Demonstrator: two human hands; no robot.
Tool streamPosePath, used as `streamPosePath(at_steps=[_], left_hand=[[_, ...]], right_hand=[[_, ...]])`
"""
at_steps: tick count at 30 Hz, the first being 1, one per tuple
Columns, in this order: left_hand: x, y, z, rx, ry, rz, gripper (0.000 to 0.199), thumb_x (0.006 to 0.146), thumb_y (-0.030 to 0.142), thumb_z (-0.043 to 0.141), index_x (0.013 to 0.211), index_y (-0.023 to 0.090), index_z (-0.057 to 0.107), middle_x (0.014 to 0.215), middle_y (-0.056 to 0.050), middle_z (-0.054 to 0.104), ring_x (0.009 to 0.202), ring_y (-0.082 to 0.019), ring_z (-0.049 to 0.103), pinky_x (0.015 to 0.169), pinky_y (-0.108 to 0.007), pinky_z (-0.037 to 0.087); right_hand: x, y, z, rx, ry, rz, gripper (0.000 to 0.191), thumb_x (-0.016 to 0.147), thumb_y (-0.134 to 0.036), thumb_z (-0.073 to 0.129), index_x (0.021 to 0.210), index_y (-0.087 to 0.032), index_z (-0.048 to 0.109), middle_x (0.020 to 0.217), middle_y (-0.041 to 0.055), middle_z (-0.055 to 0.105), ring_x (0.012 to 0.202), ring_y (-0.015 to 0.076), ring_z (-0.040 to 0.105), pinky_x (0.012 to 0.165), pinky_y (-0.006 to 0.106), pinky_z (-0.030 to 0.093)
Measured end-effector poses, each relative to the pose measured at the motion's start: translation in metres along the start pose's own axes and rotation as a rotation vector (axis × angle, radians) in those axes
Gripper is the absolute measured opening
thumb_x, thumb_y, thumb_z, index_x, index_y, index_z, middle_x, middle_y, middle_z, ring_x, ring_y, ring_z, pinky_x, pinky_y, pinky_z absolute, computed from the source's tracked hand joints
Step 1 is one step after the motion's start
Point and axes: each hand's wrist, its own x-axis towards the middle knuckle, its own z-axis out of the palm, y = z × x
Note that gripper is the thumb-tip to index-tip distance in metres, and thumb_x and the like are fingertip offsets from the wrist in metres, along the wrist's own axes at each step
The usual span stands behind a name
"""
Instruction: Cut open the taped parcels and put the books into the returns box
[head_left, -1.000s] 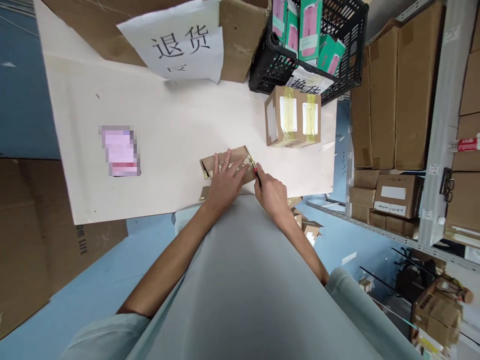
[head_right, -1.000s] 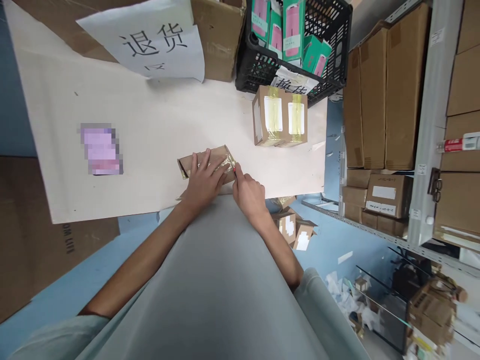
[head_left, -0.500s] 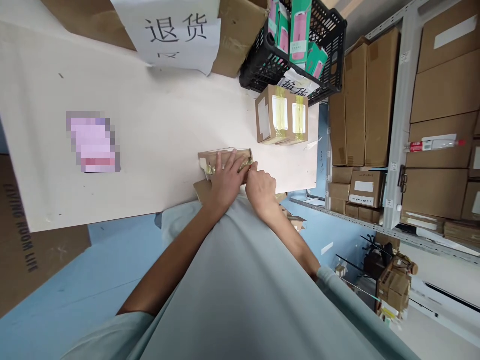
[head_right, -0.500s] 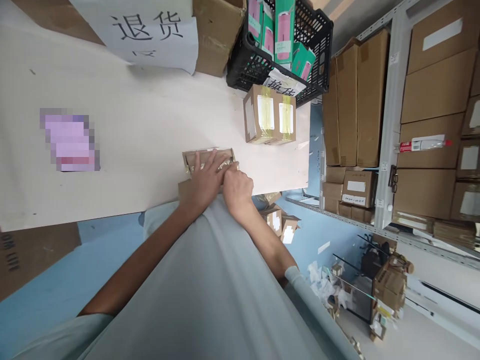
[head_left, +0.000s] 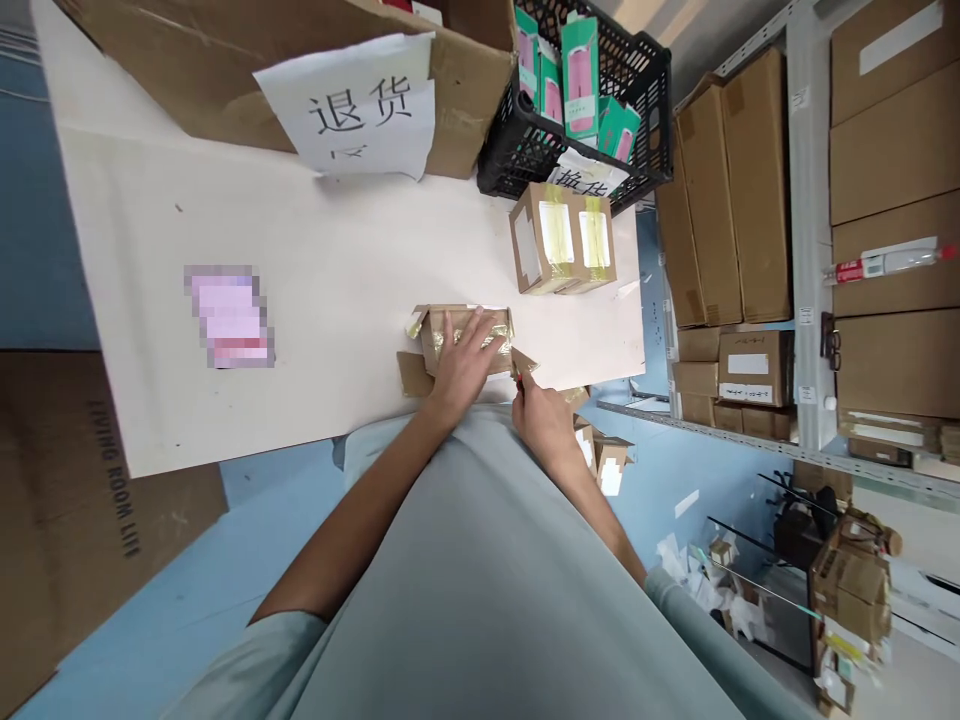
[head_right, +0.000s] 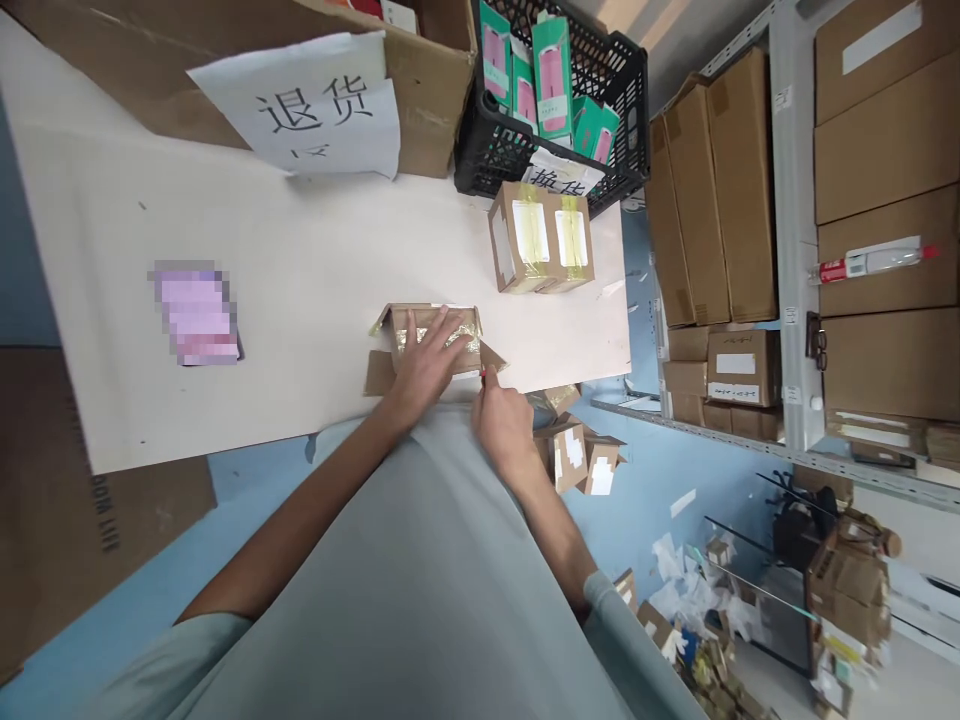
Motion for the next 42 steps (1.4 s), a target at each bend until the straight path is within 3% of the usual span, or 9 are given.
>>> streamPosePath(at_steps=[4,8,15,19,23,31,35,38,42], left_hand=[[-0.004,0.004,-0.007,0.081,-0.032,0.037,0.042,0.108,0.029,0.054,0.147,0.028,0.069,0.175,-0.011,0.048,0.171,-0.037,0.027,0.138,-0.074,0.001],[-0.015,-0.003,-0.019,0.19,-0.075,0.023,0.076,0.097,0.051,0.075,0.165,0.023,0.054,0.177,-0.017,0.043,0.172,-0.045,0.018,0.137,-0.076,-0.002],[-0.044,-0.029,-0.058,0.369,-0.097,-0.056,0.088,0.102,0.047,0.069,0.178,0.021,0.031,0.18,-0.015,0.038,0.173,-0.042,0.017,0.14,-0.068,0.012],[-0.056,-0.033,-0.087,0.427,-0.063,-0.13,0.083,0.104,0.048,0.065,0.178,0.028,0.032,0.177,-0.015,0.043,0.173,-0.043,0.017,0.137,-0.078,0.006],[-0.069,-0.047,-0.113,0.34,-0.033,-0.257,0.08,0.106,0.057,0.062,0.176,0.032,0.035,0.178,-0.015,0.042,0.172,-0.045,0.02,0.133,-0.08,0.02],[-0.123,-0.095,-0.144,0.252,0.118,-0.367,0.077,0.101,0.049,0.071,0.17,0.028,0.044,0.172,-0.012,0.053,0.158,-0.04,0.049,0.125,-0.061,0.049],[-0.138,-0.114,-0.134,0.219,0.188,-0.486,0.073,0.095,0.042,0.076,0.163,0.028,0.052,0.162,-0.013,0.06,0.123,-0.033,0.07,0.106,-0.052,0.062],[-0.126,-0.124,-0.101,0.096,0.195,-0.582,0.066,0.087,0.052,0.084,0.144,0.024,0.068,0.144,-0.012,0.063,0.102,-0.026,0.074,0.091,-0.042,0.066],[-0.096,-0.127,-0.046,-0.176,0.202,-0.673,0.072,0.075,0.056,0.094,0.133,0.019,0.071,0.121,-0.01,0.067,0.108,-0.03,0.073,0.09,-0.042,0.065]], right_hand=[[0.009,0.016,-0.006,0.083,0.186,0.025,0.055,0.115,-0.03,0.038,0.169,-0.02,0.045,0.108,0.0162,0.084,0.101,0.0328,0.081,0.092,0.04,0.057],[0.056,0.044,0.005,0.122,0.287,0.151,0.057,0.116,-0.03,0.033,0.171,-0.016,0.042,0.114,0.0216,0.081,0.105,0.0325,0.08,0.094,0.041,0.057],[0.152,0.072,0.062,0.177,0.133,0.104,0.067,0.111,-0.022,0.043,0.175,-0.008,0.028,0.136,0.0286,0.068,0.116,0.0326,0.076,0.097,0.04,0.055],[0.177,0.074,0.087,0.236,0.083,0.037,0.066,0.109,-0.018,0.048,0.172,-0.005,0.034,0.145,0.0317,0.062,0.128,0.0348,0.069,0.104,0.042,0.052],[0.19,0.06,0.094,0.522,0.137,-0.102,0.055,0.106,-0.013,0.05,0.16,-0.003,0.052,0.155,0.0327,0.057,0.146,0.0333,0.055,0.12,0.046,0.043],[0.204,-0.03,0.094,1.161,-0.273,-0.365,0.044,0.102,-0.027,0.057,0.143,-0.017,0.07,0.119,0.0118,0.083,0.11,0.0213,0.079,0.104,0.037,0.063],[0.203,-0.042,0.095,1.476,-0.39,-0.412,0.046,0.097,-0.04,0.067,0.136,-0.016,0.074,0.118,0.0119,0.084,0.11,0.0252,0.08,0.107,0.043,0.063],[0.207,-0.023,0.09,1.432,-0.244,-0.411,0.047,0.096,-0.047,0.069,0.133,-0.018,0.075,0.121,0.0121,0.083,0.108,0.027,0.081,0.107,0.045,0.063],[0.21,0.02,0.082,1.237,-0.049,-0.398,0.047,0.098,-0.049,0.065,0.134,-0.02,0.075,0.12,0.0115,0.084,0.106,0.0277,0.082,0.105,0.047,0.064]])
